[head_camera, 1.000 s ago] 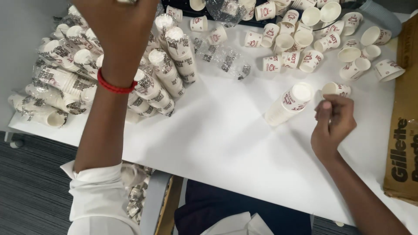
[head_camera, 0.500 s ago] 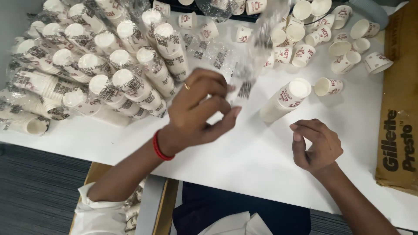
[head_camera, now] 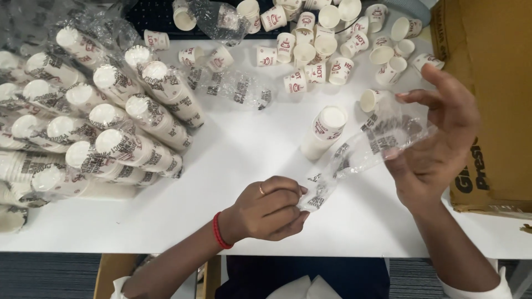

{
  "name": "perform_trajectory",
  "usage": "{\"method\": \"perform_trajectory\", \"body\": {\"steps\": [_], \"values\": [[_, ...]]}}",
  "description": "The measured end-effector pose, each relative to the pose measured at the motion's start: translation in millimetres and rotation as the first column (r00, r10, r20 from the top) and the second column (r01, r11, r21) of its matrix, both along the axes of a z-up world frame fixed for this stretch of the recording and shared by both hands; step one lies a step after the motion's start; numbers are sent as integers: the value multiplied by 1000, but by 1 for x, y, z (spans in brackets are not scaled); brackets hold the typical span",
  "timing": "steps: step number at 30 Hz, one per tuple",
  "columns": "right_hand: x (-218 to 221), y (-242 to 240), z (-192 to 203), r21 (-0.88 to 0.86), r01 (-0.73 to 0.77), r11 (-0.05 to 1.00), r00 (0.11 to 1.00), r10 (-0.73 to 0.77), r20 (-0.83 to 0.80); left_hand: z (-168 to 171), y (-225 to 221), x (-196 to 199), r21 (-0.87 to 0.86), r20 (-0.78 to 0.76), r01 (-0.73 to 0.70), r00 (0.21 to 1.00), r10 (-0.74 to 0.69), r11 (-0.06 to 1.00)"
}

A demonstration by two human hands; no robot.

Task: Stack paper cups and place them into plastic sleeves for packaging.

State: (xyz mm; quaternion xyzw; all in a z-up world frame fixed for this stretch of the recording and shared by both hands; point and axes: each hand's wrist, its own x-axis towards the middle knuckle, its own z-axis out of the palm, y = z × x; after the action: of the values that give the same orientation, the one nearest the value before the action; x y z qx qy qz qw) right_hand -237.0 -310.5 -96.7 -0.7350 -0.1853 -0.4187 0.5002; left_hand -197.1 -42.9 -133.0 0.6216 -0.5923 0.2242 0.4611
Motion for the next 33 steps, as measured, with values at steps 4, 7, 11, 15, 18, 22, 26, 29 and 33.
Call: {"method": "perform_trajectory", "body": {"steps": [4, 7, 11, 15, 18, 22, 26, 29, 33], "values": [[-1, -9, -17, -95, 80, 992, 995, -85, -47, -3, 7, 12, 113, 275, -14, 961, -17, 994], [-1, -11, -19, -111, 104, 988, 992, -111, -57, -26, 21, 37, 150, 309, -34, 951, -14, 988], [4, 6, -24, 121, -57, 991, 994, 68, -90, -130, 48, 82, 243, -169, -240, 944, 284, 940], [-2, 35, -39, 82, -212, 974, 963, 223, -149, -105, 24, 71, 81, -300, -259, 915, 271, 962], [-2, 54, -35, -17, -280, 960, 893, 254, -371, -55, -4, 60, -110, -814, 40, 569, -113, 993], [1, 61, -38, 113, -292, 950, 797, 307, -521, -34, -15, 53, -236, -869, 375, 331, -367, 897], [-2, 62, -51, 143, -343, 928, 797, 368, -479, -54, -14, 67, -226, -850, 373, 376, -369, 900], [3, 70, -57, 198, -365, 910, 720, 411, -559, -64, -13, 105, 83, -807, -21, 585, 80, 996], [-1, 92, -64, 223, -399, 889, 682, 451, -576, -90, -28, 172, 151, -623, -357, 690, 369, 922]]}}
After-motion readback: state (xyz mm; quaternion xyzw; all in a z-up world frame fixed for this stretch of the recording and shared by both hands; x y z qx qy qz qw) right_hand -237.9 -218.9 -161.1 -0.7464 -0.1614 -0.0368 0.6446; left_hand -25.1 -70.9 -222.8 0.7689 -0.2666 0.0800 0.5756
